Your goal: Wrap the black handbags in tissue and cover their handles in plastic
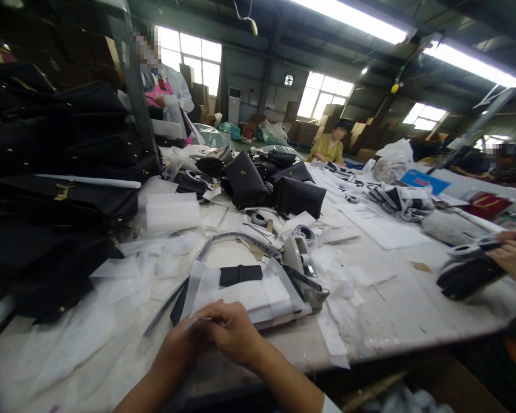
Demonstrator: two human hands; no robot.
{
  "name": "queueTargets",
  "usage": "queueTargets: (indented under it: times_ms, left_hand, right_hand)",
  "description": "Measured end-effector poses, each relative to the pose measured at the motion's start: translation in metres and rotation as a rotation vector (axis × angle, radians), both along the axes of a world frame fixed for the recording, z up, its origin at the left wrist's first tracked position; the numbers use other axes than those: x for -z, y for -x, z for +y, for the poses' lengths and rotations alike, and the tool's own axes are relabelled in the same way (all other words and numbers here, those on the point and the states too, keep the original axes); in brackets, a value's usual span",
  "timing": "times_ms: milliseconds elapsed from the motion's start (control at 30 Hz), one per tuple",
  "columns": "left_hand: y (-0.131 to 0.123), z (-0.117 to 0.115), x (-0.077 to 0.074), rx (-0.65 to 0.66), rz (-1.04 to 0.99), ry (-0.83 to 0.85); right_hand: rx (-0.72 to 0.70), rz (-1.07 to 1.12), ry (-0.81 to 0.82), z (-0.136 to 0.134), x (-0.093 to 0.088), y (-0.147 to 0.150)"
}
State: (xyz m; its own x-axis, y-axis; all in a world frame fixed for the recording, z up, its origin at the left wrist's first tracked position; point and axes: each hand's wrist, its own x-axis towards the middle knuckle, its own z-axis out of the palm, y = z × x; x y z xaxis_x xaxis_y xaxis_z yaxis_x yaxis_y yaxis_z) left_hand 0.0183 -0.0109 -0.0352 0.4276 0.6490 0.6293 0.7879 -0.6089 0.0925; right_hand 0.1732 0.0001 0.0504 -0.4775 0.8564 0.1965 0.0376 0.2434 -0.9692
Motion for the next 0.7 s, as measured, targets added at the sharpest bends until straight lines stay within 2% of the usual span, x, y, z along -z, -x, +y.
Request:
queueTargets:
  times_ms: [133,267,400,533,633,700]
  left_hand:
    - [0.004,0.001,-0.015,0.168,-0.003,0.004]
    - [0.008,0.002,-0.018,0.234,-0.066,0.034]
    - [0.008,-0.002,-0.01,0.19,-0.152,0.088]
    - [0.011,-0.008,-0.001,0.092,-0.205,0.114]
    - [0.016,-0.01,-0.002,0.071,-0.213,0.137]
    - [0.02,-0.01,-0.007,0.104,-0.174,0.158]
  right_hand:
    - [0.007,-0.007,-0.068,-0.016,0.01,-0.024]
    - [0.062,0.069,-0.082,-0.029,0.029,-0.027]
    - [0.101,0.139,-0.025,-0.031,0.039,-0.025]
    - [0.048,0.125,-0.08,-0.032,0.042,-0.028]
    - [-0.002,0.102,-0.156,-0.033,0.046,-0.029]
    - [-0.035,0.052,-0.231,-0.034,0.05,-0.03]
